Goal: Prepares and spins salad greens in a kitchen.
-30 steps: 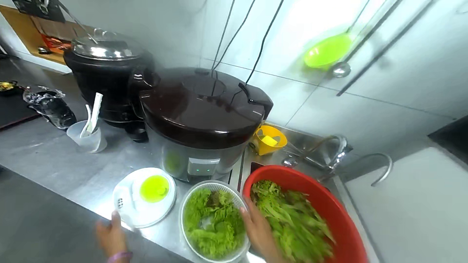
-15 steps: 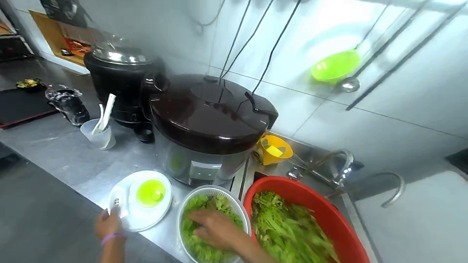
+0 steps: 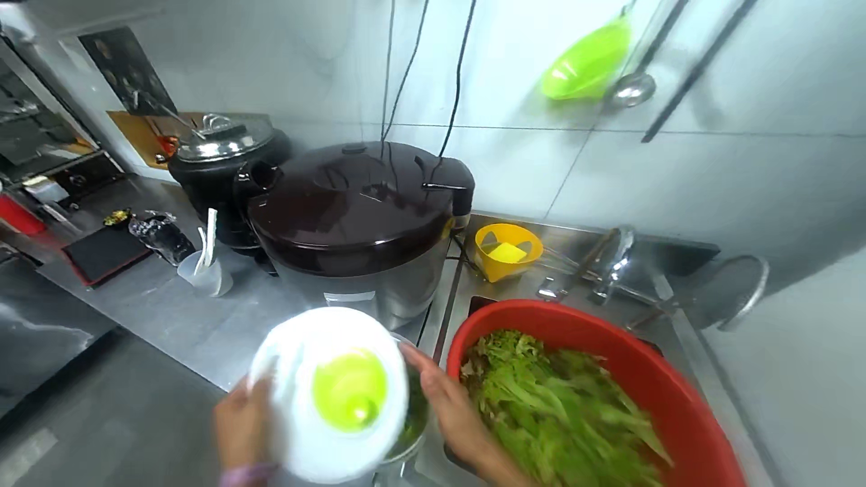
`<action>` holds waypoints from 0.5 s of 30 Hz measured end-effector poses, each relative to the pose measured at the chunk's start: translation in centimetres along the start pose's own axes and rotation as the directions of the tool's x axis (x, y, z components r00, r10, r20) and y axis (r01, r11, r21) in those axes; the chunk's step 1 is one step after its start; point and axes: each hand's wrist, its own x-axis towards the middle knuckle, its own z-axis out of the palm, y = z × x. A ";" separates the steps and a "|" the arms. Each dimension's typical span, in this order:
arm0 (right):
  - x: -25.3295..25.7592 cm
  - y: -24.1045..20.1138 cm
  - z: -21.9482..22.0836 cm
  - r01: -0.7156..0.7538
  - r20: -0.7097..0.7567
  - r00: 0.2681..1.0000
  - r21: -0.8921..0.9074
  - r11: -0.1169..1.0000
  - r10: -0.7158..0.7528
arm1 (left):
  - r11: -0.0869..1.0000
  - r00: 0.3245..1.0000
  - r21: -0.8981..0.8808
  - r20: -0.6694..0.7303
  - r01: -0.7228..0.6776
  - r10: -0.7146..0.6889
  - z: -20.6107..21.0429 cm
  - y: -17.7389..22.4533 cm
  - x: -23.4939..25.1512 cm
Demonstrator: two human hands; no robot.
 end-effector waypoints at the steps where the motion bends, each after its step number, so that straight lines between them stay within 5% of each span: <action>1: -0.5 0.3 0.4 -0.025 0.000 1.000 0.017 1.000 0.025 | 0.995 0.998 0.091 0.047 -0.051 0.047 1.5 0.7 -0.6; 8: -2.9 3.6 -2.0 -0.321 -0.047 0.947 -0.202 0.925 0.318 | 0.861 0.967 0.501 0.250 -0.086 -0.049 7.1 1.0 -0.5; 15: -4.2 4.2 -0.8 -0.331 -0.007 0.942 -0.177 0.927 0.335 | 0.867 0.972 0.496 0.223 -0.049 -0.073 6.4 -0.3 0.5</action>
